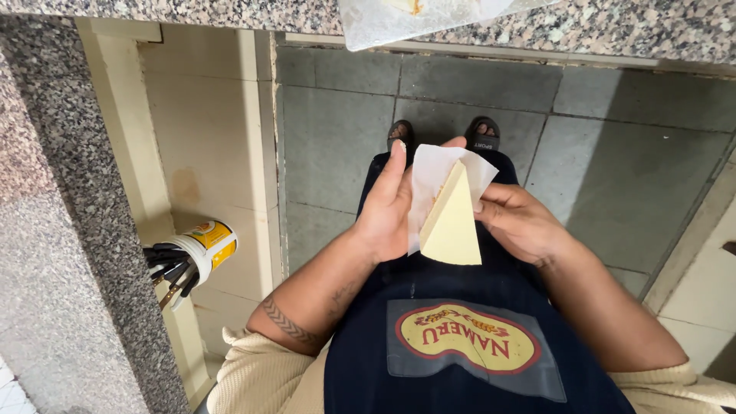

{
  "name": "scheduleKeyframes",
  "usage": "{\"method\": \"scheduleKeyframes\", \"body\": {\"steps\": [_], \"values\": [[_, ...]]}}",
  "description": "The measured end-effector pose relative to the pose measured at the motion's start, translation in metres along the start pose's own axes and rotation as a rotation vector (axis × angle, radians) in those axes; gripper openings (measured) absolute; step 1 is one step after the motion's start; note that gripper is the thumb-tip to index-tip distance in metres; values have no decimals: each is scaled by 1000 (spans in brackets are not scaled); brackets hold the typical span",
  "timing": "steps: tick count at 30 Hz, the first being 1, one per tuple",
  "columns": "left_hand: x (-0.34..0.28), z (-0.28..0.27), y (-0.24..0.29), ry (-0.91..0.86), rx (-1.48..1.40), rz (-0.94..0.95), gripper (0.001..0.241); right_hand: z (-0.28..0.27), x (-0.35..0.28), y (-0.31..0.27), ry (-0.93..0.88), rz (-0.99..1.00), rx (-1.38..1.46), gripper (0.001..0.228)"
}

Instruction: The person lifts a slice of cake from a round cake on the counter using a knife, places the slice on a sheet of parchment paper, folds the paper around the slice, and sets the wrapped slice back on the tray, repeating this for several slices.

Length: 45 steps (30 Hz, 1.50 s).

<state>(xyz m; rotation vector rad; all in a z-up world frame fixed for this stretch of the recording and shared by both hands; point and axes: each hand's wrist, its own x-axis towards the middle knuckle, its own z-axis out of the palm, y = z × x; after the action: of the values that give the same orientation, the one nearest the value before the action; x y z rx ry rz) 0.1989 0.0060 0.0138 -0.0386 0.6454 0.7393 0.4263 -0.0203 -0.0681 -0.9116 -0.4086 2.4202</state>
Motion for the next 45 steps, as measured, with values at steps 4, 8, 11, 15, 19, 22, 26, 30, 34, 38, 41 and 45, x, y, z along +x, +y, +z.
{"method": "scheduleKeyframes", "body": {"steps": [4, 8, 11, 15, 19, 22, 26, 30, 34, 38, 41, 45], "values": [[1, -3, -1, 18, 33, 29, 86, -1, 2, 13, -8, -49, 104, 40], [3, -5, -4, 87, 85, 49, 85, 3, 4, 16, 44, -32, 102, 38], [3, -7, -6, 98, 106, 32, 87, -9, 8, 25, 61, -21, 115, 33], [2, -3, -7, -56, 32, -21, 87, -2, 11, 14, 142, 76, 96, 34], [6, -1, -8, 37, 26, -49, 89, -7, 15, 17, 146, 66, 93, 36], [7, -2, -7, 29, 70, -49, 90, -16, 14, 25, 86, 14, 93, 35], [8, -5, -3, 65, 154, -20, 93, -3, 4, 15, 35, -43, 36, 32], [10, 0, 0, 111, 226, -8, 95, 5, -5, 17, -37, -172, 89, 37], [11, -3, -3, 90, 207, 15, 96, -4, -3, 34, -40, -187, 262, 37], [6, 5, 0, 97, 260, -10, 98, -1, -6, 32, 50, -249, 288, 44], [4, 6, 0, 79, 252, -59, 98, -2, -9, 29, 75, -280, 291, 43], [-3, -2, 7, -8, 242, -66, 101, -11, -10, 27, 162, -307, 247, 44]]}}
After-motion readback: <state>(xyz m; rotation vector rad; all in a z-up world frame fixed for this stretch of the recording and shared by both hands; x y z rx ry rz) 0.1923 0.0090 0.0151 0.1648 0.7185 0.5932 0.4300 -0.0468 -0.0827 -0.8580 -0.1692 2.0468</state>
